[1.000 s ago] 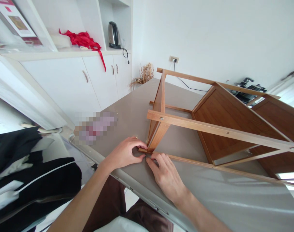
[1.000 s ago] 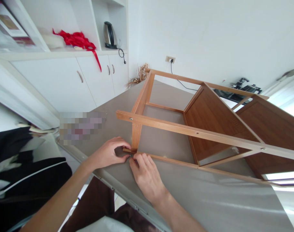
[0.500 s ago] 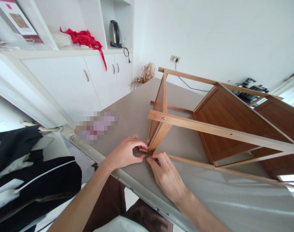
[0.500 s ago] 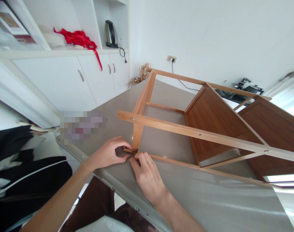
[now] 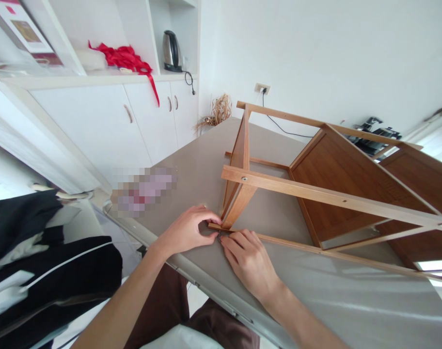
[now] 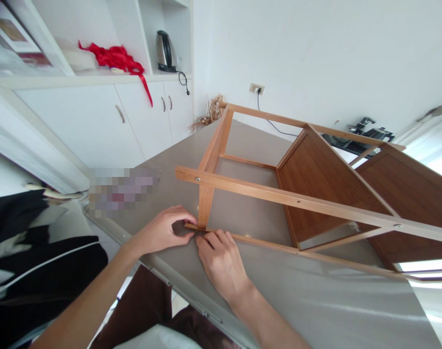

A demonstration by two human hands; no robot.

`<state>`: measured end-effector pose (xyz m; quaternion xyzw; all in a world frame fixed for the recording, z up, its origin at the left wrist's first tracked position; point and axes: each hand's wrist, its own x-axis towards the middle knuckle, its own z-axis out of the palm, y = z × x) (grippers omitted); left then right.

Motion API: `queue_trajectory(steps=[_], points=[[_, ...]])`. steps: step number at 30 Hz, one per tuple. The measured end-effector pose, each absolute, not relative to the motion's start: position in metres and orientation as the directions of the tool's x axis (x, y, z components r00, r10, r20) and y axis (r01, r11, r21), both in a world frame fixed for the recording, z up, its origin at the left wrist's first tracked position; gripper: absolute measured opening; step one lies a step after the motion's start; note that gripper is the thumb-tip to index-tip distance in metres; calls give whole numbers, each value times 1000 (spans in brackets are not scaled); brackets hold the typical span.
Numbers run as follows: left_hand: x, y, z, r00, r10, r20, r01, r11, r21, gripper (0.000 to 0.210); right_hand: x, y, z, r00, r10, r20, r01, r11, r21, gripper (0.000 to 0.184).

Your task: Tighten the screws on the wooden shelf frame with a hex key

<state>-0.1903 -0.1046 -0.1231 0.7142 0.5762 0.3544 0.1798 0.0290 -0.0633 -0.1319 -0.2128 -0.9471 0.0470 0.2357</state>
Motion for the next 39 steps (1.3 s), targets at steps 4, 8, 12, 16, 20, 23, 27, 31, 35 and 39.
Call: queue_trajectory(steps=[4,8,12,16,20,23,27,31,35,39], points=[[-190,-104,-122,94,951,293,698,-273,662,20,28,-61,-134,-785,437,439,378,900,-219,14],[-190,-104,-122,98,951,293,701,-275,658,20,28,-61,-133,-789,445,423,378,895,-236,12],[-191,-104,-123,100,952,288,712,-271,647,20,29,-62,-132,-809,417,415,355,908,-221,11],[-191,-104,-124,105,954,282,721,-268,639,20,30,-62,-131,-806,422,414,387,906,-170,12],[-191,-104,-123,103,954,282,718,-268,642,20,30,-61,-131,-804,421,420,389,907,-164,11],[-191,-103,-123,108,954,281,712,-271,648,20,30,-61,-131,-813,412,411,381,911,-159,11],[-191,-103,-122,105,957,272,714,-263,649,19,29,-61,-131,-810,411,418,383,911,-153,13],[-191,-104,-122,99,956,277,709,-263,654,18,29,-62,-131,-809,407,424,382,912,-148,14],[-191,-104,-122,97,955,281,699,-266,664,18,30,-63,-131,-815,408,411,384,912,-144,16],[-192,-105,-121,97,954,285,692,-271,669,18,29,-63,-131,-815,418,401,398,907,-137,19]])
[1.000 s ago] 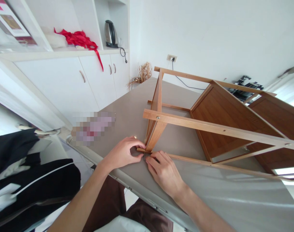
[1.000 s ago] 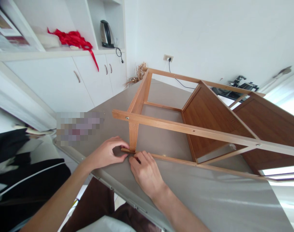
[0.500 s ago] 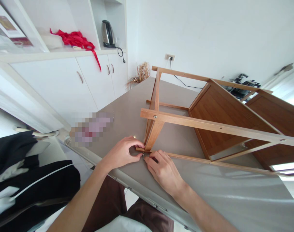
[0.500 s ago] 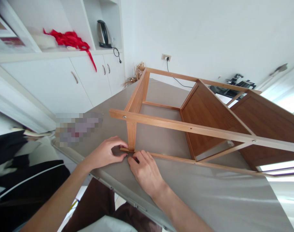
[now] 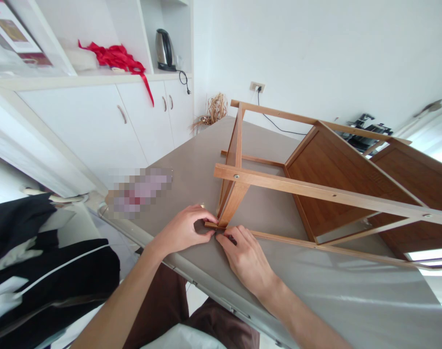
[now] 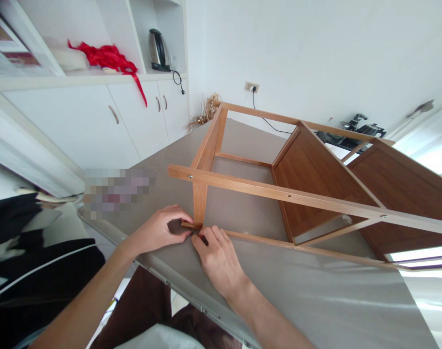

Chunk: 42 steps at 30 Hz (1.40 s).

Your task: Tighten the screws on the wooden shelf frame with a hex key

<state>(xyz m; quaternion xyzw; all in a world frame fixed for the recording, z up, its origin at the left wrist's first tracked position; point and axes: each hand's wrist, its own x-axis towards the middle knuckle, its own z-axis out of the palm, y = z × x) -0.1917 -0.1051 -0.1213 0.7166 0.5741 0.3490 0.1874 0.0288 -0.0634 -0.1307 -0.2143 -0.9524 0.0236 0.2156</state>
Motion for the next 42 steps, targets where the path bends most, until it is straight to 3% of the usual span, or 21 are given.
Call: queue_trajectory(steps=[20,42], points=[[-193,-104,-122,102,952,290,675,-281,683,22,30,-67,-126,-837,344,426,345,935,-79,19],[-190,-104,-122,103,940,325,699,-300,649,23,29,-64,-135,-802,407,438,358,914,-193,17]])
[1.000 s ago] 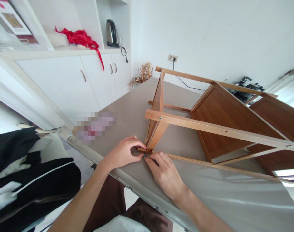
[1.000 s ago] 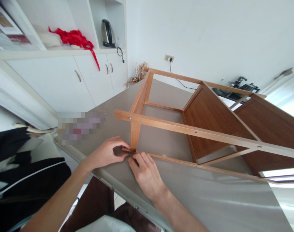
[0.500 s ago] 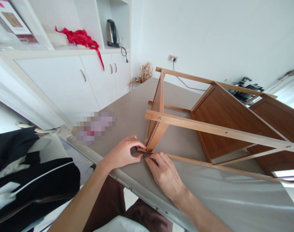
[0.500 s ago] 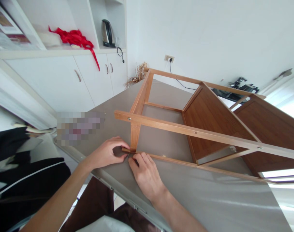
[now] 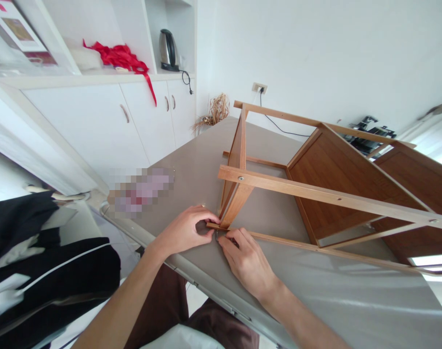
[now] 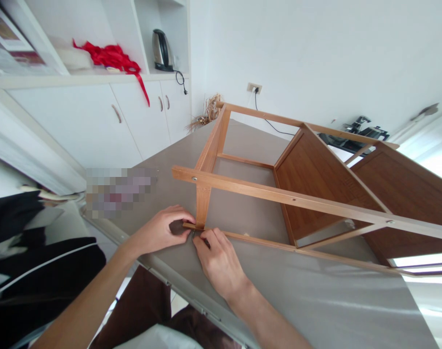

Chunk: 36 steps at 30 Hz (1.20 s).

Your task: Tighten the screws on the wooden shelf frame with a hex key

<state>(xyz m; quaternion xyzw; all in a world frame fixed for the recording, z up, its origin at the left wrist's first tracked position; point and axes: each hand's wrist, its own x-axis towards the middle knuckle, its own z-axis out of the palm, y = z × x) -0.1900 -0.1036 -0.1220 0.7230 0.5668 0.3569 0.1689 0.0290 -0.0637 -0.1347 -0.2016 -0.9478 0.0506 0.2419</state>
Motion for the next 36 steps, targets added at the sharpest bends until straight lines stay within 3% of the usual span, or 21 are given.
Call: queue_trajectory(steps=[11,36], points=[[-192,-101,-127,136,907,400,645,-387,659,18,27,-64,-135,-797,401,451,343,916,-207,18],[-198,-97,-133,230,902,366,678,-418,605,22,27,-65,-139,-771,455,446,326,883,-337,17]])
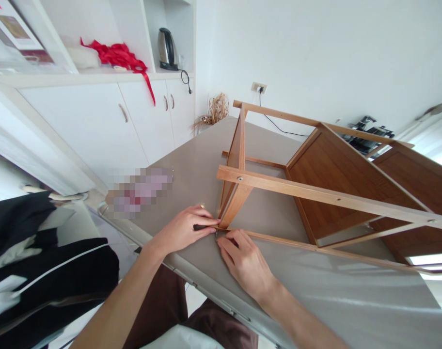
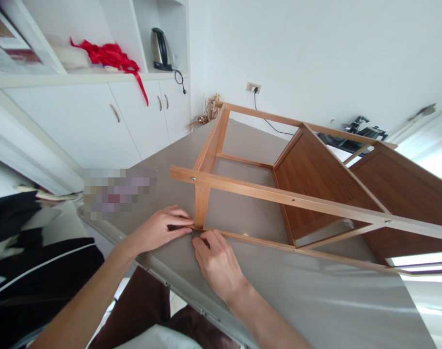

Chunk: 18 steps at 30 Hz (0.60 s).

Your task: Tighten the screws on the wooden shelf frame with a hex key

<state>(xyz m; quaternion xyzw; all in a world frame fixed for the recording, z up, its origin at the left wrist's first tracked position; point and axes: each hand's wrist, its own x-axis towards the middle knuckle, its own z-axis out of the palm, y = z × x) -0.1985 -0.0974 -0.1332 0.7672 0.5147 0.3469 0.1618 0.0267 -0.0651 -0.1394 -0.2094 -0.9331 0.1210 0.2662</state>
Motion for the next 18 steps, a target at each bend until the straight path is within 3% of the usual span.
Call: queue_trajectory(steps=[18], points=[[-200,-97,-132,219,914,342,666,-396,632,22,28,-63,-138,-768,461,445,330,880,-342,20]])
